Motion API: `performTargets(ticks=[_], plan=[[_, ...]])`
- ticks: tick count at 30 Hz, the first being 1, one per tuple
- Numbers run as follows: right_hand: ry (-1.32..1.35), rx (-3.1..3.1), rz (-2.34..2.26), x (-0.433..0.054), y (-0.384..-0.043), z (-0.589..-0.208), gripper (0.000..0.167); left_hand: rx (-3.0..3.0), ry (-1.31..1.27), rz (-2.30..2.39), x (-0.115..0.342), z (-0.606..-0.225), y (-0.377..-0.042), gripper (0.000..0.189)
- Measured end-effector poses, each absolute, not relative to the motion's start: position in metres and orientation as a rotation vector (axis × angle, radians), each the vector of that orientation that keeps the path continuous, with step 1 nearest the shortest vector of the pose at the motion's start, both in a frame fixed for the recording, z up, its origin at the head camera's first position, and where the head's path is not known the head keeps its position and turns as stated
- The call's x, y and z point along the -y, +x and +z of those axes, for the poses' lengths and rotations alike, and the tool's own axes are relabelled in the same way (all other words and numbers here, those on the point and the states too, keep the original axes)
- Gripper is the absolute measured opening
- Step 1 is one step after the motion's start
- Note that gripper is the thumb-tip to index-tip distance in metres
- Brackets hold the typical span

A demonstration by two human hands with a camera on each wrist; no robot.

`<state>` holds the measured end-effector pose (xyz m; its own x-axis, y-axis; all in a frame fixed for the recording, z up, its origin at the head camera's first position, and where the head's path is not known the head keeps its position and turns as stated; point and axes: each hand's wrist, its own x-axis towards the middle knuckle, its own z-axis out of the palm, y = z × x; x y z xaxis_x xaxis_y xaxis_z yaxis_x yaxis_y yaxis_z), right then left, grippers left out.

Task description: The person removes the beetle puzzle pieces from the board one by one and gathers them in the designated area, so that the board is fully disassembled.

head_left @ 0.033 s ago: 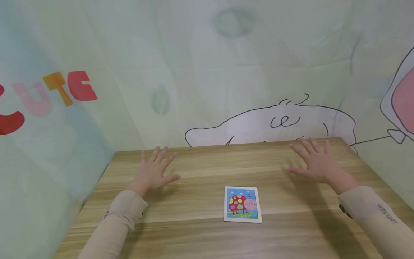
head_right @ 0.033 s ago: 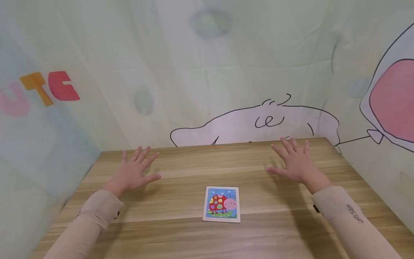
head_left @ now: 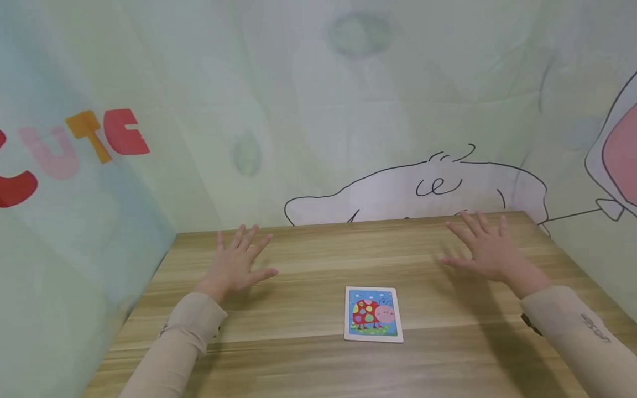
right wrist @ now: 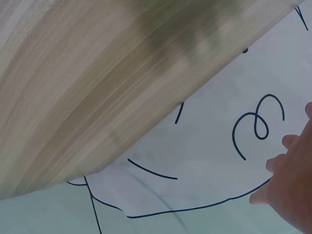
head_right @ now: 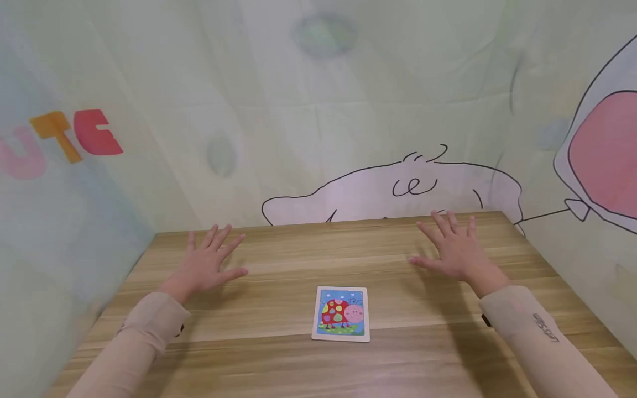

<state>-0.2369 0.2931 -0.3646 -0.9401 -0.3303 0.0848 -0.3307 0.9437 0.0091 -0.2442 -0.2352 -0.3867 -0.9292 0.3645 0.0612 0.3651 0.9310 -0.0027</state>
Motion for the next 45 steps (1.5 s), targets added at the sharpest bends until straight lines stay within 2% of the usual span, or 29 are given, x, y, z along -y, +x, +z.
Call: performTargets(ticks=[11, 18, 28, 37, 45], plan=[[0.54, 2.997, 0.043, -0.288, -0.238, -0.361, 0.089, 3.011, -0.565, -0.008, 0.23, -0.385, -0.241, 0.086], [0.558, 2.983, 0.056, -0.276, -0.239, -0.353, 0.09, 3.002, -0.54, -0.055, 0.209, -0.379, -0.233, 0.086], [0.731, 2.884, 0.19, -0.237, -0.236, -0.347, 0.082, 2.943, -0.569, -0.183, 0.179, -0.383, -0.218, 0.086], [0.927, 2.706, 0.25, -0.198, -0.231, -0.362, 0.073, 2.951, -0.649, -0.321, 0.139, -0.397, -0.202, 0.086], [0.998, 2.752, 0.377, -0.167, -0.225, -0.375, 0.064, 3.046, -0.706, -0.398, 0.111, -0.41, -0.191, 0.087]])
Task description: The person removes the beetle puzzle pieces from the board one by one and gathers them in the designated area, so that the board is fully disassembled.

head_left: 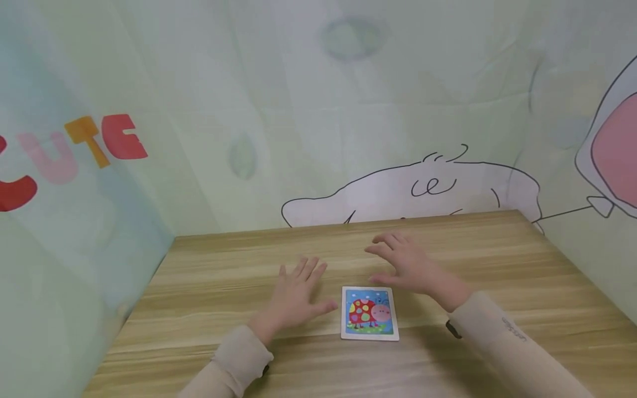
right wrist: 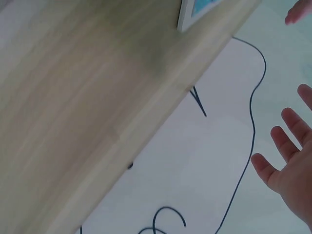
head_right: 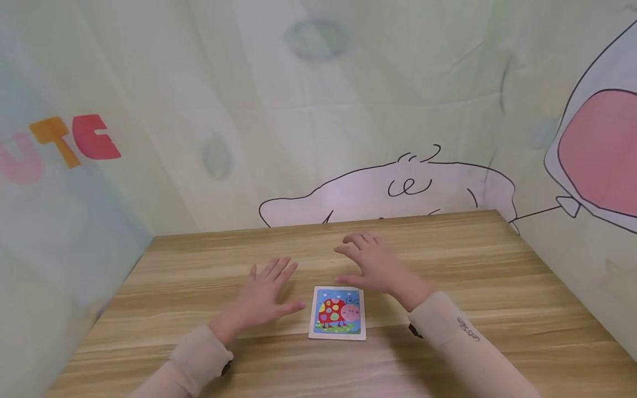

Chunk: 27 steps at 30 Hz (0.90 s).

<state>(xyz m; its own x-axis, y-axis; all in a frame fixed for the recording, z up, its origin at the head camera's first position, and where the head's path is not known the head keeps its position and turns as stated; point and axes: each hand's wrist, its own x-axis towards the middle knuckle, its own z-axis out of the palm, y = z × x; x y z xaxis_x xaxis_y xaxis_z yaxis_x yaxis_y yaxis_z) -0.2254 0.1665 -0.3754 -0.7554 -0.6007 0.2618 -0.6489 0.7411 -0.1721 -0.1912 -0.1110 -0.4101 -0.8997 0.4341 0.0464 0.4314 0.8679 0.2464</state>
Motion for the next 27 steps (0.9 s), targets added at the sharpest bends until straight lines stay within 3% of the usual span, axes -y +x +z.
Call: performTargets(ticks=[9, 27], plan=[[1.091, 2.824, 0.489, -0.145, -0.226, -0.393, 0.055, -2.892, 0.755, 0.393, 0.093, -0.411, -0.188, 0.09], [1.013, 3.172, 0.852, -0.124, -0.23, -0.411, 0.041, -2.736, 0.757, 0.339, 0.083, -0.421, -0.189, 0.098]])
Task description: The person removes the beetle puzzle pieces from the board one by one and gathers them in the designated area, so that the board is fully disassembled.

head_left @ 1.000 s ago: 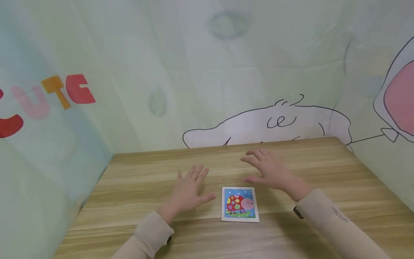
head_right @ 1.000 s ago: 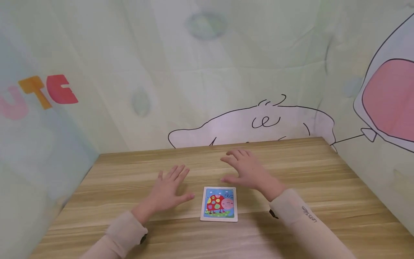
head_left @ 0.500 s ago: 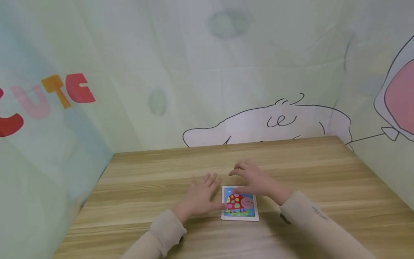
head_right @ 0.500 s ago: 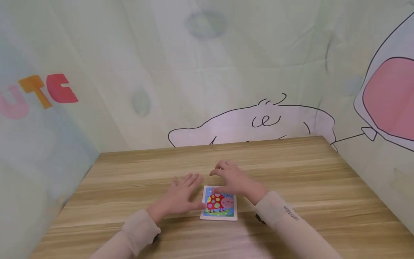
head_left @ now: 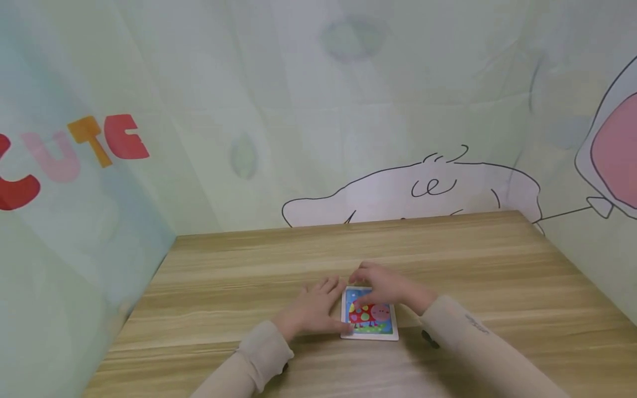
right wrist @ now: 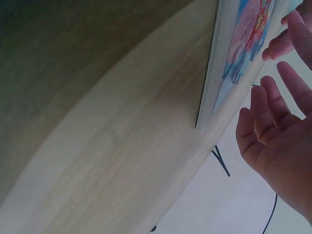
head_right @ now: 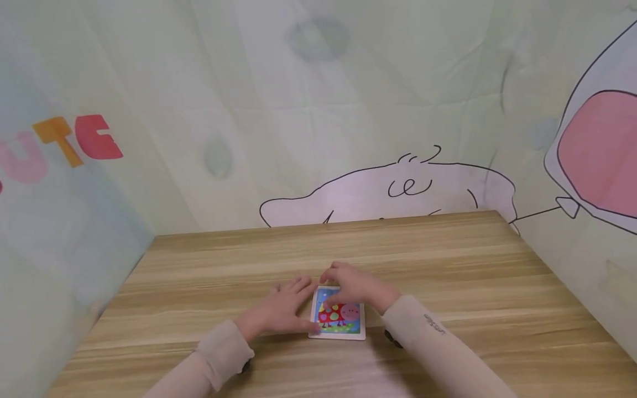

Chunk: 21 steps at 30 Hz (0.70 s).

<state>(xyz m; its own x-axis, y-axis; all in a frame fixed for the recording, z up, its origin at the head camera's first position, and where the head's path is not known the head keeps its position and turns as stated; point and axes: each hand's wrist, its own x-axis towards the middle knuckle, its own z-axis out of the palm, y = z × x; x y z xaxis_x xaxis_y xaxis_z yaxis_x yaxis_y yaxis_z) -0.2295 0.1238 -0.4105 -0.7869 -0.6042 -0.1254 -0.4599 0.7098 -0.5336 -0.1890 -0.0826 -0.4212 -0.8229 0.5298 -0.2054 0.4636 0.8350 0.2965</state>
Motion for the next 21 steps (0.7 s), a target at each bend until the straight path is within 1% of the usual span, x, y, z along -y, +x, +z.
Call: performTargets(ticks=[10, 21], plan=[[-0.749, -2.597, -0.671, -0.116, -0.234, -0.418, 0.037, -2.715, 0.743, 0.315, 0.08, -0.421, -0.188, 0.097], [-0.7, -2.598, -0.668, -0.112, -0.234, -0.417, 0.026, -2.701, 0.703, 0.319, 0.079, -0.418, -0.187, 0.095]])
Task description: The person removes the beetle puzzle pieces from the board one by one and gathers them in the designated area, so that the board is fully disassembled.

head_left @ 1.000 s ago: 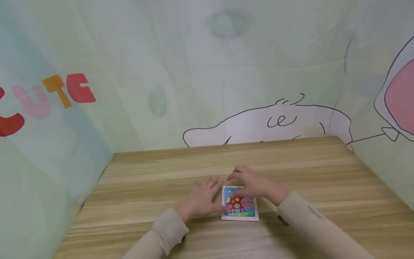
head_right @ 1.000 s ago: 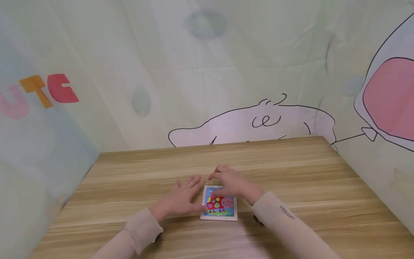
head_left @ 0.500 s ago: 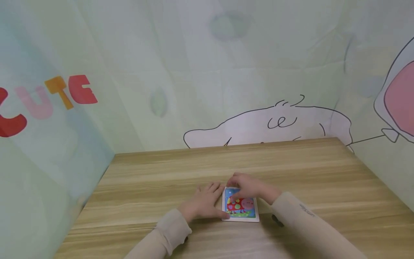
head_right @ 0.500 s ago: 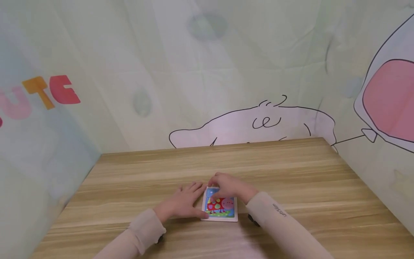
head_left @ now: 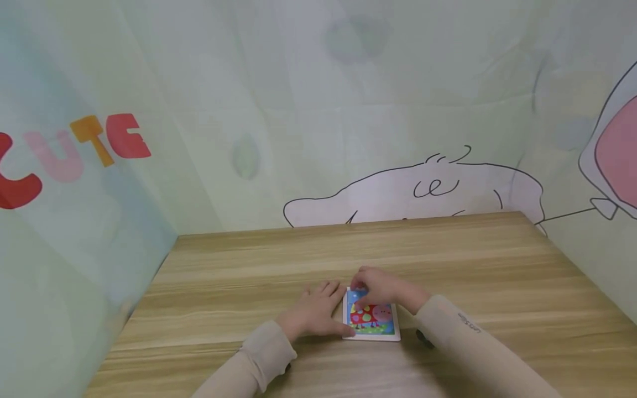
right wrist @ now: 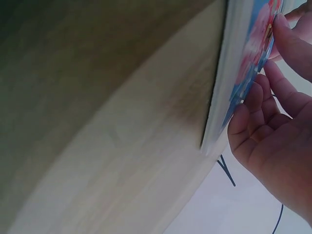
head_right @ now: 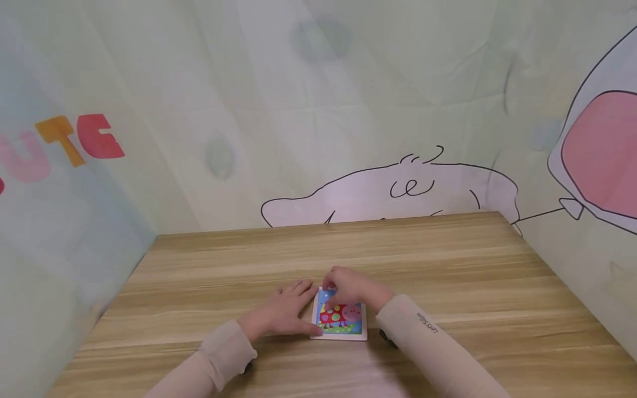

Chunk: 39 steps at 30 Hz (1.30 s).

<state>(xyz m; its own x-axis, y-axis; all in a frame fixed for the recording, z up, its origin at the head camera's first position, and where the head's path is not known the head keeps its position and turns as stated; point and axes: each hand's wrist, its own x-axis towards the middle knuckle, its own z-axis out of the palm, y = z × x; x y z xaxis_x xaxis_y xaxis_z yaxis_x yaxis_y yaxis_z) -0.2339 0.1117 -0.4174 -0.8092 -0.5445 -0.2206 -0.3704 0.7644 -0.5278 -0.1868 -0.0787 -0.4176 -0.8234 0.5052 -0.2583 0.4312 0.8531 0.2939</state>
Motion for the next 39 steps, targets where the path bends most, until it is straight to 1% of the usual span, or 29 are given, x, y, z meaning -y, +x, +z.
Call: performTargets(ticks=[12, 39], plan=[[-0.68, -2.589, -0.74, -0.11, -0.232, -0.418, 0.027, -2.702, 0.688, 0.329, 0.078, -0.417, -0.186, 0.092], [-0.774, -2.493, -0.895, -0.123, -0.24, -0.419, 0.012, -2.685, 0.67, 0.321, 0.077, -0.417, -0.186, 0.092]])
